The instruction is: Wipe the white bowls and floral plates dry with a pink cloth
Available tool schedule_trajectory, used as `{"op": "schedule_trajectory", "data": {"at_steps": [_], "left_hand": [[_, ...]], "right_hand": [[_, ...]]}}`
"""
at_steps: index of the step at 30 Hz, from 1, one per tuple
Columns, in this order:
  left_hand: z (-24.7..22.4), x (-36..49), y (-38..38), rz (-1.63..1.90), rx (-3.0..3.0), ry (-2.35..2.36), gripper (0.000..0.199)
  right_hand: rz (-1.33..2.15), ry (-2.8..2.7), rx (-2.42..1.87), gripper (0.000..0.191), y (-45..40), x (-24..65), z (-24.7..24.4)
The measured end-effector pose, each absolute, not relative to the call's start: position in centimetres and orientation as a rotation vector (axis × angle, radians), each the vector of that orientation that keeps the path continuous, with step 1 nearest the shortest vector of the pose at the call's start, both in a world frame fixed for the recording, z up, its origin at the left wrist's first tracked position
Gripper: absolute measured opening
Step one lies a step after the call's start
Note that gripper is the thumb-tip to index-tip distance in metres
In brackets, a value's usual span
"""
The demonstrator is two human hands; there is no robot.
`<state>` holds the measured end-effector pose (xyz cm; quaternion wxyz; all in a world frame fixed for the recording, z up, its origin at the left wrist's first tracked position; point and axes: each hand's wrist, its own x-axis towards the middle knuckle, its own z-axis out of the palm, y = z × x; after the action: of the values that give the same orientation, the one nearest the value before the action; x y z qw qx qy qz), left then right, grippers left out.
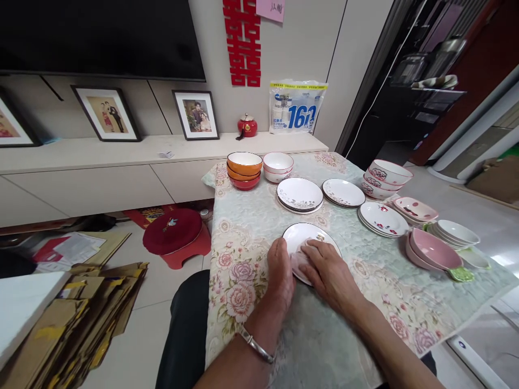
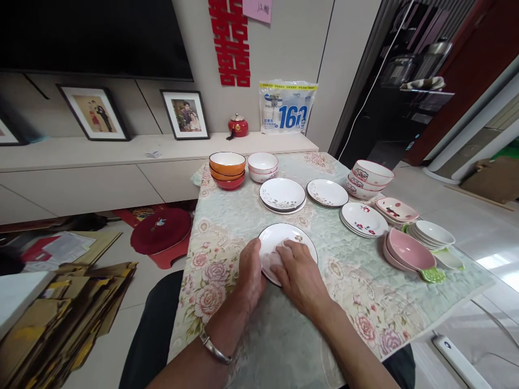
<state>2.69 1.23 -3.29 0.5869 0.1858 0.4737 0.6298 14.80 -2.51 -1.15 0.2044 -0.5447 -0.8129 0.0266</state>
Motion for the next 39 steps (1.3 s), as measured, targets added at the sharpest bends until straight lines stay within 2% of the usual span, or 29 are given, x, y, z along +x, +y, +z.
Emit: {"op": "schedule_trajectory", "data": {"at_steps": [5, 11, 15, 17, 18, 22, 27, 33, 36, 39], "left_hand": [[-3.1, 2.7, 1.1, 1.486, 0.429, 1.079, 0.018], [-2.8, 2.0, 1.3, 1.422, 0.509, 1.115, 0.023], [-2.5, 1.5, 1.4, 1.401, 0.619, 1.133, 0.01], [-2.3, 1.8, 1.5, 1.393, 0.537, 1.06, 0.014], [-2.2, 2.0, 1.6, 1.386, 0.508, 1.023, 0.021], [-1.9, 2.9, 1.9, 1.355, 0.263, 0.797, 0.027], [-1.8, 2.7, 1.9, 1.355, 0.27, 0.84, 0.028], [-2.2, 2.2, 1.8, 1.241, 0.465, 0.839, 0.035], [-2.3, 2.5, 1.6, 1.192, 0.394, 0.765, 0.042], [-2.3, 2.9, 1.3, 1.193, 0.338, 0.729, 0.046]], "right_hand": [[0.09, -2.391, -1.373, 0.056, -4.1, 14.6, -1.3], [-0.08, -2.39, -1.226, 0.043, -3.5, 14.4, -1.5], [-0.021, -2.258, -1.19, 0.047, -3.4, 14.3, -0.3], [0.03, -2.148, -1.214, 0.046, -3.4, 14.3, 0.7], [0.066, -2.082, -1.236, 0.042, -3.3, 14.4, 1.3], [0.347, -1.688, -1.378, 0.022, -2.3, 15.6, 3.3], [0.899, -1.033, -1.169, 0.053, 0.8, 18.3, 3.3], [1.177, -0.807, -1.19, 0.054, 3.3, 20.2, -0.1], [1.127, -0.783, -1.258, 0.06, 3.5, 20.6, -1.4], [0.797, -0.946, -1.442, 0.057, 3.6, 21.1, -2.2]]}}
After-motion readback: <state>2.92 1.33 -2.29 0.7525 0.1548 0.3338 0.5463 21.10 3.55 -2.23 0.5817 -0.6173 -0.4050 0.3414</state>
